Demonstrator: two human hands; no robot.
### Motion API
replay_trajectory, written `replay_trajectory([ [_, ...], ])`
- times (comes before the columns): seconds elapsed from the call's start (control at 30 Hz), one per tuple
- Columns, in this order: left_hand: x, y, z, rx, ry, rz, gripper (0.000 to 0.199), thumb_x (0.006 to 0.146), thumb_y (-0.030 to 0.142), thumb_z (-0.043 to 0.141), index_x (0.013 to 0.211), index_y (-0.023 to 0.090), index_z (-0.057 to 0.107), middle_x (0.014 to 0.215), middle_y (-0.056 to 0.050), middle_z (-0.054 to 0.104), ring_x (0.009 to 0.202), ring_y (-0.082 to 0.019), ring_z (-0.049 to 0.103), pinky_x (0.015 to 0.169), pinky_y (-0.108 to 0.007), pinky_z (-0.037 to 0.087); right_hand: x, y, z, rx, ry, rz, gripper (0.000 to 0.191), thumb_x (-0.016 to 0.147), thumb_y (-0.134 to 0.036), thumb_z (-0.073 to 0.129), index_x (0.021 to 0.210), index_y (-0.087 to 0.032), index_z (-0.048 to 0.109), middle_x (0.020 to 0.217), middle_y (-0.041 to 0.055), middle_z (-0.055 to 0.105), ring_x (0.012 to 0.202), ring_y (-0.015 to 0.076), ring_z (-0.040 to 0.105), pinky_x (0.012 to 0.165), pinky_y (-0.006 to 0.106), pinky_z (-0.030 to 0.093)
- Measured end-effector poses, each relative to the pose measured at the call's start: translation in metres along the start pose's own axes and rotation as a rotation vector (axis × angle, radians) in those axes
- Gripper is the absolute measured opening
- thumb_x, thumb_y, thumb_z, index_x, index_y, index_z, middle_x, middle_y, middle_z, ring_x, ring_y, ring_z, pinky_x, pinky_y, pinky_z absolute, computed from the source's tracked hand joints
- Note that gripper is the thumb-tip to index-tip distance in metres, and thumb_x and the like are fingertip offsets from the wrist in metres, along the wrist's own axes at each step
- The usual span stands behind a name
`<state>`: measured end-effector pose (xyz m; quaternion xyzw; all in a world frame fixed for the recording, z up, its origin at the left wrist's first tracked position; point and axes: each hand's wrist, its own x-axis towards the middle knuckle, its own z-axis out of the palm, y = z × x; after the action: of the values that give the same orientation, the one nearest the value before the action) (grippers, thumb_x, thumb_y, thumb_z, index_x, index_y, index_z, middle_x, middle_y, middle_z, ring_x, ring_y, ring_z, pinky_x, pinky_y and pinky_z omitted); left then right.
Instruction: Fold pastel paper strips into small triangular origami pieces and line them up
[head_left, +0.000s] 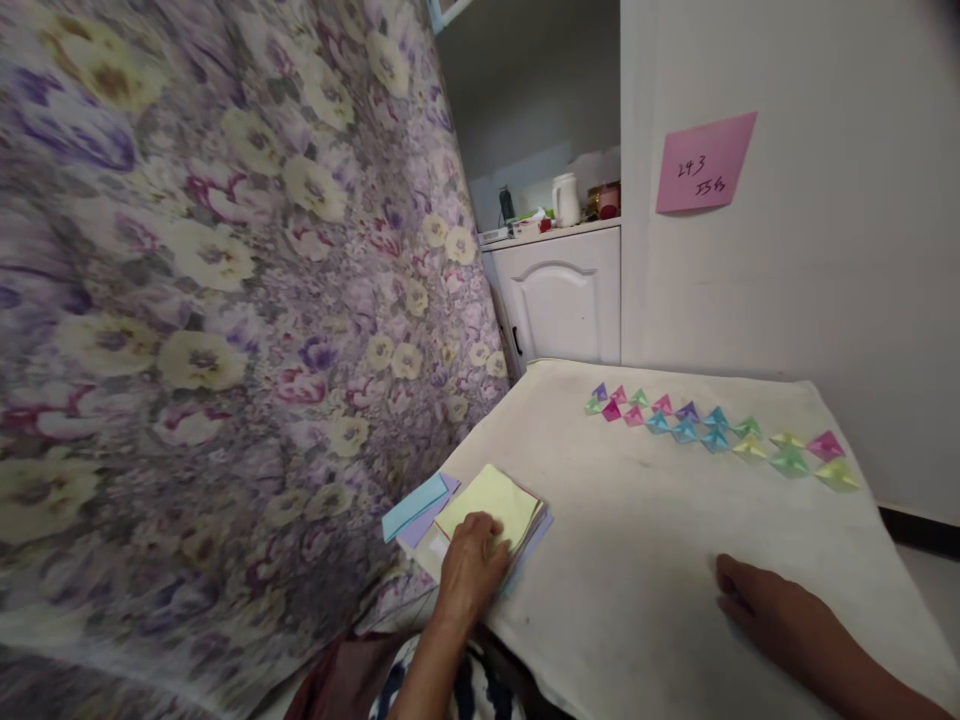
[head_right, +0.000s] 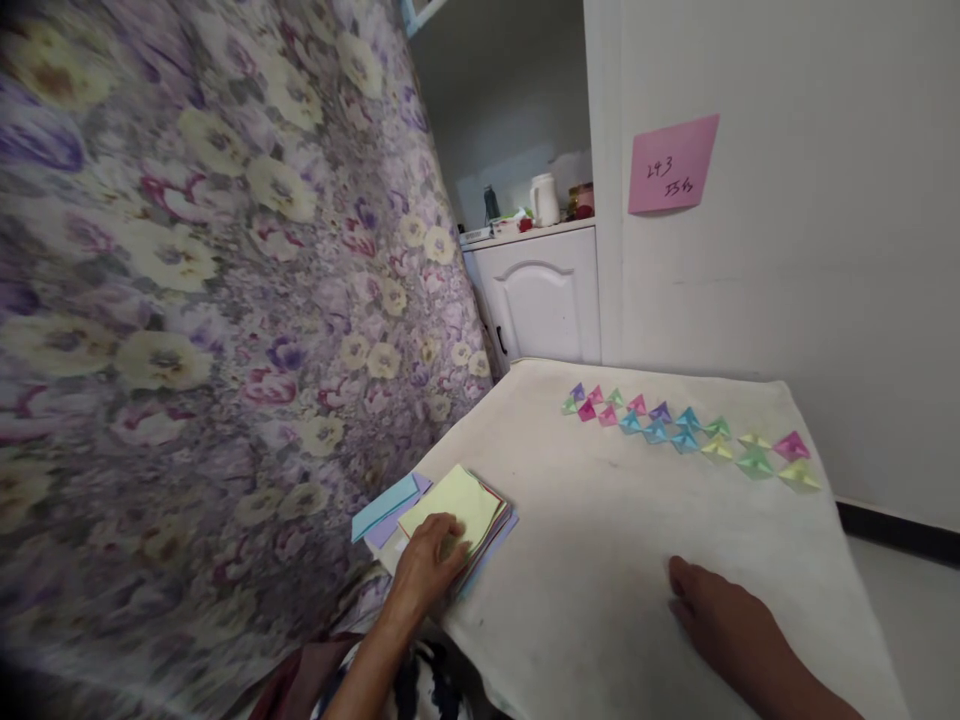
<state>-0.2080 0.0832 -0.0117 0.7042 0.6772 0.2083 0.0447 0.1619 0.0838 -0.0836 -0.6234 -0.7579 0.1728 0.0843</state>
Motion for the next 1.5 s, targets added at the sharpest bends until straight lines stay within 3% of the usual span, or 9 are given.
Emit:
replay_trajectory([
  [0.2,-0.001,0.005,-0.002,0.024,-0.01,-0.032,0.017,0.073,0.032,0.054,0.085,0.02,0.056,0.09,-0.006,0.058,0.089,-0.022,0.054,0.077,-0.032,0.039,0.001,0.006,0.007,0.015,0.055,-0.016,0.014,0.074,-0.021,0.046,0.084,-0.021,0.054,0.081,0.0072,0.066,0.072,0.0246,0.062,0.058,0.028,0.035],
  [0.63,0.001,0.01,0.0,0.06,0.009,-0.093,0.009,0.07,0.022,0.053,0.079,0.02,0.053,0.086,-0.004,0.056,0.086,-0.02,0.052,0.076,-0.03,0.038,0.001,0.006,0.007,0.028,0.066,-0.012,0.014,0.073,-0.022,0.047,0.084,-0.021,0.056,0.083,0.0079,0.066,0.072,0.025,0.061,0.059,0.029,0.036],
  [1.03,0.0,0.004,-0.005,-0.041,0.027,-0.015,0.01,0.071,0.016,0.048,0.074,0.021,0.055,0.081,-0.004,0.059,0.081,-0.02,0.055,0.073,-0.031,0.041,-0.001,-0.003,-0.003,0.022,0.033,0.004,0.004,0.073,-0.022,0.046,0.074,-0.021,0.05,0.076,0.0058,0.064,0.064,0.0215,0.059,0.053,0.026,0.03],
  [1.37,0.0,0.007,-0.017,-0.15,0.274,-0.024,0.019,0.085,0.027,0.037,0.087,0.02,0.055,0.088,-0.005,0.063,0.086,-0.021,0.058,0.075,-0.03,0.043,-0.001,-0.004,-0.006,0.038,0.05,0.008,0.006,0.073,-0.022,0.045,0.072,-0.021,0.051,0.072,0.0053,0.063,0.063,0.0205,0.056,0.053,0.026,0.029],
  [1.43,-0.001,0.012,-0.016,-0.147,0.34,0.04,0.018,0.086,0.025,0.039,0.089,0.02,0.056,0.09,-0.006,0.063,0.089,-0.021,0.058,0.078,-0.031,0.043,0.0,-0.01,-0.013,0.125,0.044,0.021,0.01,0.075,-0.026,0.046,0.069,-0.02,0.051,0.07,0.0045,0.062,0.062,0.02,0.055,0.053,0.027,0.031],
  [1.5,-0.004,0.02,-0.012,-0.125,0.385,0.206,0.017,0.085,0.019,0.042,0.093,0.021,0.057,0.092,-0.006,0.065,0.092,-0.021,0.058,0.083,-0.033,0.043,0.001,-0.022,-0.022,0.357,0.012,0.011,0.019,0.078,-0.033,0.045,0.066,-0.02,0.051,0.066,0.0034,0.061,0.061,0.0185,0.055,0.056,0.027,0.035],
])
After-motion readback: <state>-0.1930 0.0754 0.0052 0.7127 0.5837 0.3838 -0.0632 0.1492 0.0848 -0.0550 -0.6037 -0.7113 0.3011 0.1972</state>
